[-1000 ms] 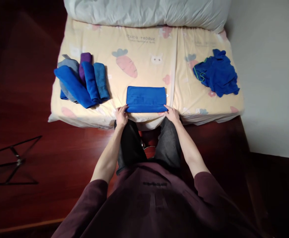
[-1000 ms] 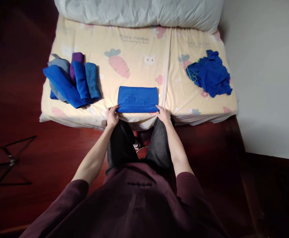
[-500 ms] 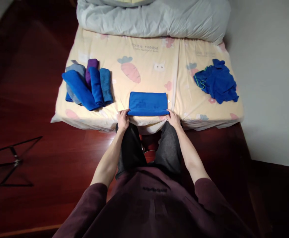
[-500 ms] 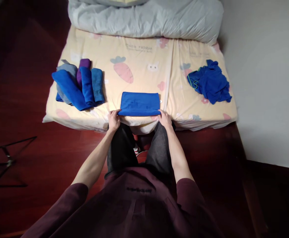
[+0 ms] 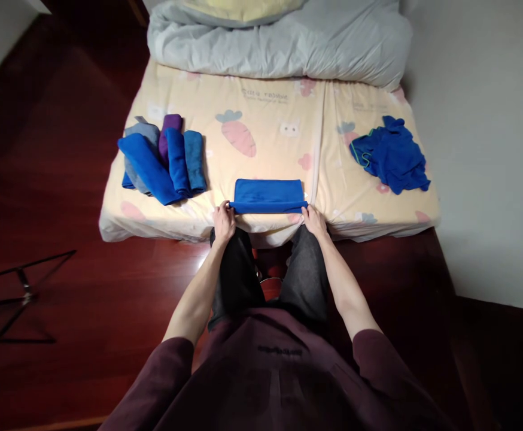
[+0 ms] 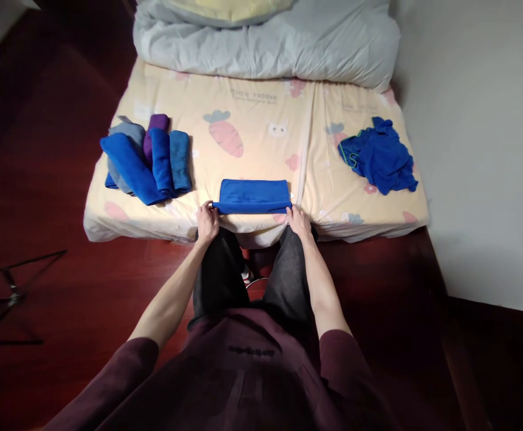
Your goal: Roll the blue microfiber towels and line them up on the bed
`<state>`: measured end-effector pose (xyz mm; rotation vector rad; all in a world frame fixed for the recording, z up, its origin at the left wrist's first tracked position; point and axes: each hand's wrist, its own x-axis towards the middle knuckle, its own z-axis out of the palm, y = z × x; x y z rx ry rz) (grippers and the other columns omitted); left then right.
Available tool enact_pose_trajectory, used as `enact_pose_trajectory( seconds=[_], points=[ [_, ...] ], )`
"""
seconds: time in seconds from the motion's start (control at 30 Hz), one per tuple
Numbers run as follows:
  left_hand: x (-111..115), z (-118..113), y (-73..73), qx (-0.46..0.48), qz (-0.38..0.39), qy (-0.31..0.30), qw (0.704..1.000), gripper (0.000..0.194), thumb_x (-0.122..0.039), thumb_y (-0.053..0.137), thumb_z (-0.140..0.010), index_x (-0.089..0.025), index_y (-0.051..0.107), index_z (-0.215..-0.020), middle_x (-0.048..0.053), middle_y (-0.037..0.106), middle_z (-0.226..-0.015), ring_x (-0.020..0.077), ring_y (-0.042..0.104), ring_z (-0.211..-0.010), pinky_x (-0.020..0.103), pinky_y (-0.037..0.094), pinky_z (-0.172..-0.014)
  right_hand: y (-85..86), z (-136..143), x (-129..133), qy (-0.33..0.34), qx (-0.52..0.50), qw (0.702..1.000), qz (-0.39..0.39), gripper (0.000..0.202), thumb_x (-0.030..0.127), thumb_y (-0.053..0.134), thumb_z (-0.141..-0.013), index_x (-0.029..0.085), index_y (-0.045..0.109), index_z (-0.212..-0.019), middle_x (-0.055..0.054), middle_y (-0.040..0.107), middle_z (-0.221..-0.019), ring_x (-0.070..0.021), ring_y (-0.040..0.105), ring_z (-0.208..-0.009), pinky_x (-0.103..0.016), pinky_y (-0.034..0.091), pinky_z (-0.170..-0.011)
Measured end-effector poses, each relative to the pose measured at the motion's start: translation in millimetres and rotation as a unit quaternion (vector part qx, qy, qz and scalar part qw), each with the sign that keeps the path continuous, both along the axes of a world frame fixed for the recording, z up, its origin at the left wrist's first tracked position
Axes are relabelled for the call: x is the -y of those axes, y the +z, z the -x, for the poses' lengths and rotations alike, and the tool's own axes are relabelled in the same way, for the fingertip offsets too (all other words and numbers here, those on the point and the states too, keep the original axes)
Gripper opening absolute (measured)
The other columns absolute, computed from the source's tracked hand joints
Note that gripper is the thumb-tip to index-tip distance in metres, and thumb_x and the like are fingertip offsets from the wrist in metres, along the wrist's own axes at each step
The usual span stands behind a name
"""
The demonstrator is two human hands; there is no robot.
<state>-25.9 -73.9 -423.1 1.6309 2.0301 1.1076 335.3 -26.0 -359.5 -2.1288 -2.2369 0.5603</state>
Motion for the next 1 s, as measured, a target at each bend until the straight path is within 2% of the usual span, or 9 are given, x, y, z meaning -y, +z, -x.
enact_pose_trajectory(
  seconds=[0.17, 0.37, 0.47, 0.57, 1.0],
  points=[
    [-0.1, -1.4, 1.1, -0.004, -0.004, -0.001, 1.0, 0.041, -0.037, 0.043, -0.108, -0.016, 0.058, -0.139, 0.016, 0.071, -0.105, 0.032, 0.065, -0.113, 0.052, 0.049, -0.109, 3.2, 1.5, -0.2, 0.002, 0.003, 1.0, 0.001, 0.053, 0.049, 0.026, -0.116, 0.019, 0.067, -0.132, -0.015, 0.079, -0.121, -0.0273, 0.075, -0.114, -0.034, 0.054, -0.098],
    [0.7, -1.2, 3.2, -0.023, -0.002, -0.017, 1.0, 0.044, -0.037, 0.037, -0.109, -0.017, 0.061, -0.14, 0.017, 0.071, -0.111, 0.0321, 0.064, -0.111, 0.052, 0.049, -0.107, 5.2, 3.6, -0.2, 0.013, 0.016, 1.0, -0.003, 0.05, 0.045, 0.031, -0.116, 0.019, 0.072, -0.125, -0.015, 0.079, -0.121, -0.0251, 0.075, -0.112, -0.028, 0.051, -0.092],
    [1.8, -1.4, 4.9, -0.044, -0.006, -0.033, 0.998, 0.046, -0.036, 0.036, -0.109, -0.018, 0.063, -0.141, 0.017, 0.072, -0.115, 0.0319, 0.063, -0.11, 0.052, 0.048, -0.108, 5.1, 4.3, 0.0, 0.015, 0.021, 1.0, -0.006, 0.049, 0.044, 0.032, -0.116, 0.018, 0.073, -0.123, -0.015, 0.079, -0.119, -0.0246, 0.076, -0.108, -0.028, 0.051, -0.089],
    [2.8, -1.5, 6.3, -0.065, 0.002, -0.042, 0.997, 0.049, -0.035, 0.035, -0.109, -0.017, 0.065, -0.142, 0.017, 0.071, -0.11, 0.0336, 0.061, -0.109, 0.054, 0.047, -0.107, 4.9, 4.6, 0.4, 0.015, 0.026, 0.999, -0.011, 0.048, 0.043, 0.033, -0.116, 0.018, 0.074, -0.122, -0.014, 0.08, -0.117, -0.0251, 0.077, -0.106, -0.028, 0.051, -0.087],
    [2.0, -2.3, 3.3, -0.064, -0.009, -0.023, 0.998, 0.045, -0.032, 0.041, -0.105, -0.019, 0.072, -0.136, 0.016, 0.071, -0.099, 0.0339, 0.062, -0.108, 0.052, 0.047, -0.107, 6.5, 6.4, -0.3, -0.003, 0.043, 0.999, -0.003, 0.049, 0.039, 0.036, -0.113, 0.017, 0.08, -0.117, -0.017, 0.082, -0.115, -0.0255, 0.078, -0.106, -0.027, 0.052, -0.087]
  ],
)
